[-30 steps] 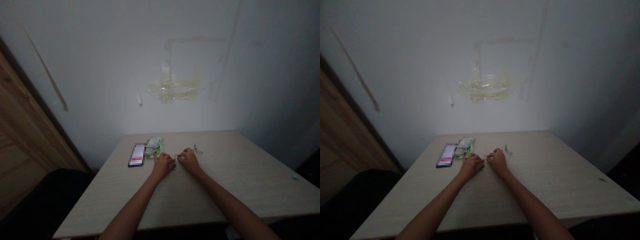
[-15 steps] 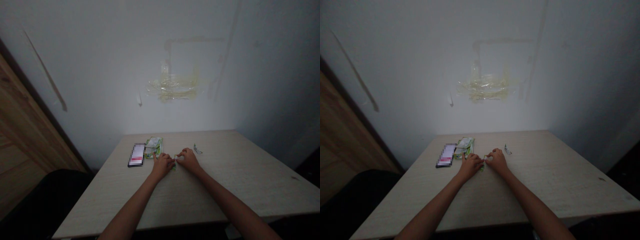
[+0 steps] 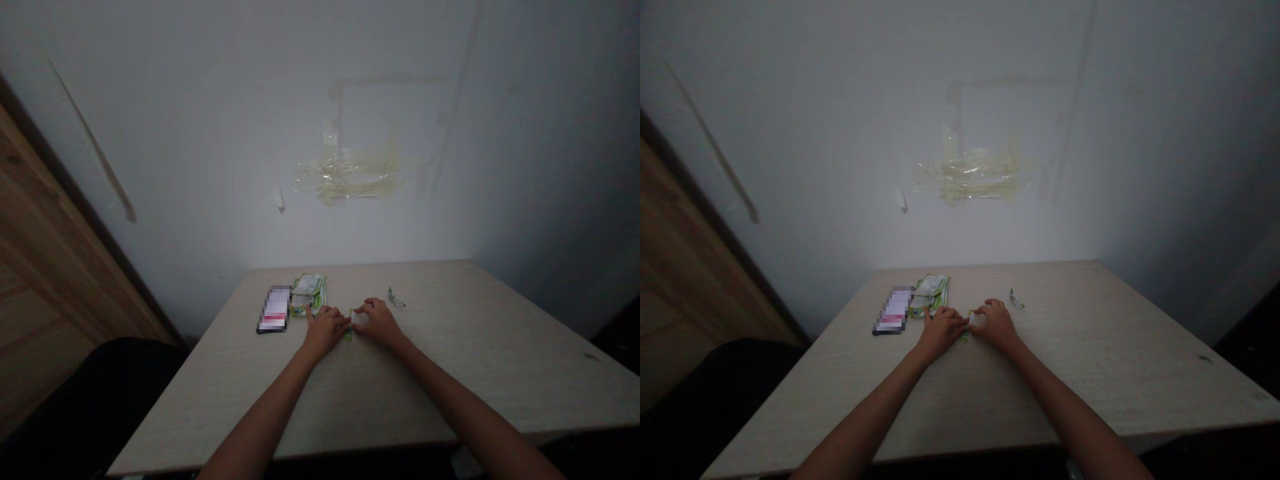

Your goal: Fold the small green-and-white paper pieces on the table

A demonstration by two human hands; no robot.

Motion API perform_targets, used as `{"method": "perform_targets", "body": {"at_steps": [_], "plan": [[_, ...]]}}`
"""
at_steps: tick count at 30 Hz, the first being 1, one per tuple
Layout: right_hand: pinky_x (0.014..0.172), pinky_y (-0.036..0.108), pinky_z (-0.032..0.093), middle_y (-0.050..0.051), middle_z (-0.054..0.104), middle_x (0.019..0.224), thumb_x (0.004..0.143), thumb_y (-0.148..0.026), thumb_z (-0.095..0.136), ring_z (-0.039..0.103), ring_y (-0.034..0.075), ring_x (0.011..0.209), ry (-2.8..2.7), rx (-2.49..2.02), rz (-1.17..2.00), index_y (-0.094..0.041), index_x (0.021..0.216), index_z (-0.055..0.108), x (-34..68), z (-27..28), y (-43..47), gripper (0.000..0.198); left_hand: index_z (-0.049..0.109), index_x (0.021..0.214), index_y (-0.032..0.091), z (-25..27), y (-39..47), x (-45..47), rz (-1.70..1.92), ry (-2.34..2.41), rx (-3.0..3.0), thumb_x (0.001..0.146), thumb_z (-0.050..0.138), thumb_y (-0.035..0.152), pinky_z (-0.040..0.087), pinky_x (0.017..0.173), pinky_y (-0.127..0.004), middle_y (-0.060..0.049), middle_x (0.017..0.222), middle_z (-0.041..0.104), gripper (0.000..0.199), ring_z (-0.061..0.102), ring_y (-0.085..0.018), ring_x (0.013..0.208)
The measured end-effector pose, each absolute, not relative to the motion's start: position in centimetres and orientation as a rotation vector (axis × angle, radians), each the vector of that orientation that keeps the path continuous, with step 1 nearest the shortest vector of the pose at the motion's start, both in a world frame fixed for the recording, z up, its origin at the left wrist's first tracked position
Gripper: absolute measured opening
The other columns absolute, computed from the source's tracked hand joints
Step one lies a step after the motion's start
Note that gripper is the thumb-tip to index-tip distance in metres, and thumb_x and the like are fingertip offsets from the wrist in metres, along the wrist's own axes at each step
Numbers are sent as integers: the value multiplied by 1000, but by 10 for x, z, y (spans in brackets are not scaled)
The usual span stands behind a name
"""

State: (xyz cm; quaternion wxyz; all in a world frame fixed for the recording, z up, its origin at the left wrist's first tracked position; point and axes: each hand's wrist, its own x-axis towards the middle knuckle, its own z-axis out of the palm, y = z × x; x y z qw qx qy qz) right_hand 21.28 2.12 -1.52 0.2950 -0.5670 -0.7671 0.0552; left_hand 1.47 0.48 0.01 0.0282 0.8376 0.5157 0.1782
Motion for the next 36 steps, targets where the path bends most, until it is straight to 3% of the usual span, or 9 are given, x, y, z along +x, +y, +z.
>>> {"method": "perform_targets", "body": {"at_steps": [16, 23, 26, 31, 36], "plan": [[109, 46, 34, 21, 49, 138, 62, -49, 79, 42, 34, 131, -2133, -1479, 200, -17, 127, 62, 213, -10, 2, 74, 68, 112, 42, -3, 7, 14, 597, 1568, 2551, 90, 58, 41, -1, 107, -75, 1, 108, 66, 24, 49, -24, 116], [110, 47, 33, 20, 48, 140, 62, -50, 80, 41, 34, 132, -2134, -1446, 210, -17, 128, 61, 215, -14, 2, 76, 67, 114, 41, -2, 4, 15, 607, 1566, 2564, 91, 58, 39, 0, 109, -74, 0, 110, 66, 25, 50, -24, 115], [108, 47, 35, 18, 52, 135, 65, -49, 80, 44, 33, 129, -2094, -1385, 223, -19, 124, 65, 218, -19, 6, 68, 67, 113, 42, -3, 3, 14, 660, 1547, 2575, 90, 59, 37, -2, 108, -75, 1, 109, 67, 25, 50, -24, 115], [104, 44, 39, 11, 62, 118, 77, -28, 72, 52, 27, 117, -2012, -1307, 240, -27, 93, 78, 223, -27, 16, 18, 68, 111, 42, -5, 4, 14, 694, 1564, 2545, 88, 61, 38, -3, 109, -74, 1, 113, 67, 24, 50, -25, 118], [102, 44, 39, 8, 62, 116, 80, -28, 69, 51, 26, 116, -2047, -1232, 228, -32, 85, 79, 224, -26, 16, 12, 69, 110, 41, -5, 4, 14, 713, 1570, 2522, 87, 62, 38, -2, 109, -74, 1, 116, 67, 24, 47, -26, 121]]}}
